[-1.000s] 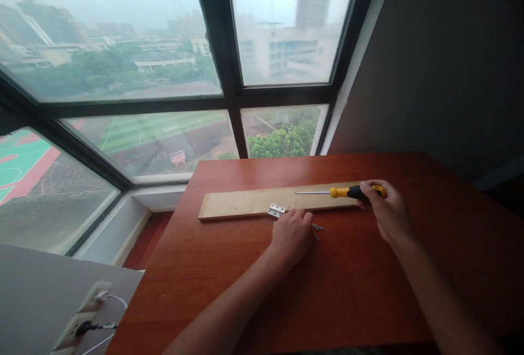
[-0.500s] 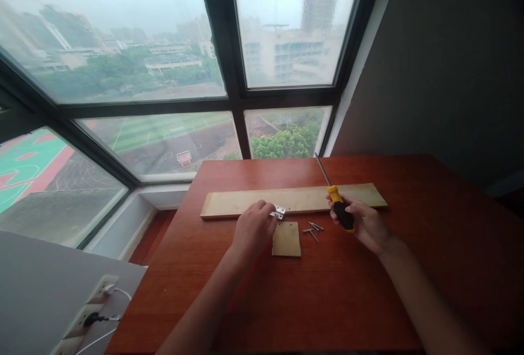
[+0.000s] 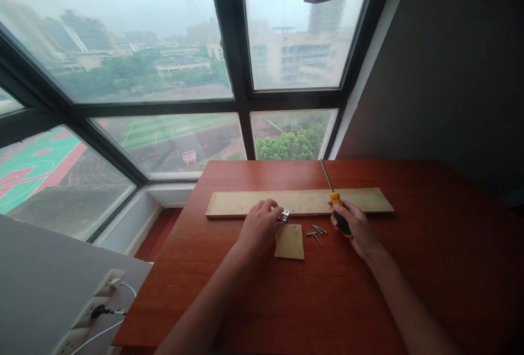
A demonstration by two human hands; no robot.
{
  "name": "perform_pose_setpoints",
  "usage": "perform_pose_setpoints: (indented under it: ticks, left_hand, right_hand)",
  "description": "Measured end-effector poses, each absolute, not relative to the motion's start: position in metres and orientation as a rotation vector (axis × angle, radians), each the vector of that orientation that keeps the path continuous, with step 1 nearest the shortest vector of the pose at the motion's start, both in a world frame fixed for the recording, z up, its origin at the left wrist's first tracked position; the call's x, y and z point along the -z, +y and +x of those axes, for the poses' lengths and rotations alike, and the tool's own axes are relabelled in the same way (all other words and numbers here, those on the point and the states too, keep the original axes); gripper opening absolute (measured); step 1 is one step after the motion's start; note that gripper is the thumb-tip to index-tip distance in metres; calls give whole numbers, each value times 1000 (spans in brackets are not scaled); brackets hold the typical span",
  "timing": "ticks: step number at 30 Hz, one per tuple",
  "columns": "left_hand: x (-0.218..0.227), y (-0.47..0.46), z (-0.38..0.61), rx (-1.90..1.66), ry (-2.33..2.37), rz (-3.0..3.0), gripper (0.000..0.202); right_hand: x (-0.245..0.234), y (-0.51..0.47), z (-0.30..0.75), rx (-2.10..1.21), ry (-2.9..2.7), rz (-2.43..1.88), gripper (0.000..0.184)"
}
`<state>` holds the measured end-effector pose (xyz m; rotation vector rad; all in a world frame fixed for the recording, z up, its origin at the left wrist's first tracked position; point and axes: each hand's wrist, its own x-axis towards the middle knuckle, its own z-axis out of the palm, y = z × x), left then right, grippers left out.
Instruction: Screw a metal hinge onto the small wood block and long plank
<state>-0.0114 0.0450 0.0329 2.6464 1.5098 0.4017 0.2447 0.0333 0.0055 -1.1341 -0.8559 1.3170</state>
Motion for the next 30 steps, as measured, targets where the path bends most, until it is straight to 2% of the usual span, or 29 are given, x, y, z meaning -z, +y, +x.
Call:
perform_pose_setpoints:
  ticks: [8,21,26,30]
  left_hand:
    - [-33,51,-6,-259,1386,2817,14]
    - [-25,42,35,-216,1240,2919,8]
    - [-30,35,43,-148,1239,2859,13]
    - [-33,21,38,-228,1353,2782,12]
  right_hand:
    - [0,30,244,-1318,-851,-1152,30]
    - [0,29,244,-1311,-819,-1172,31]
    - [1,29,244,-1309,-814,-1178,32]
    - [2,29,245,-1315,-809,-1183,34]
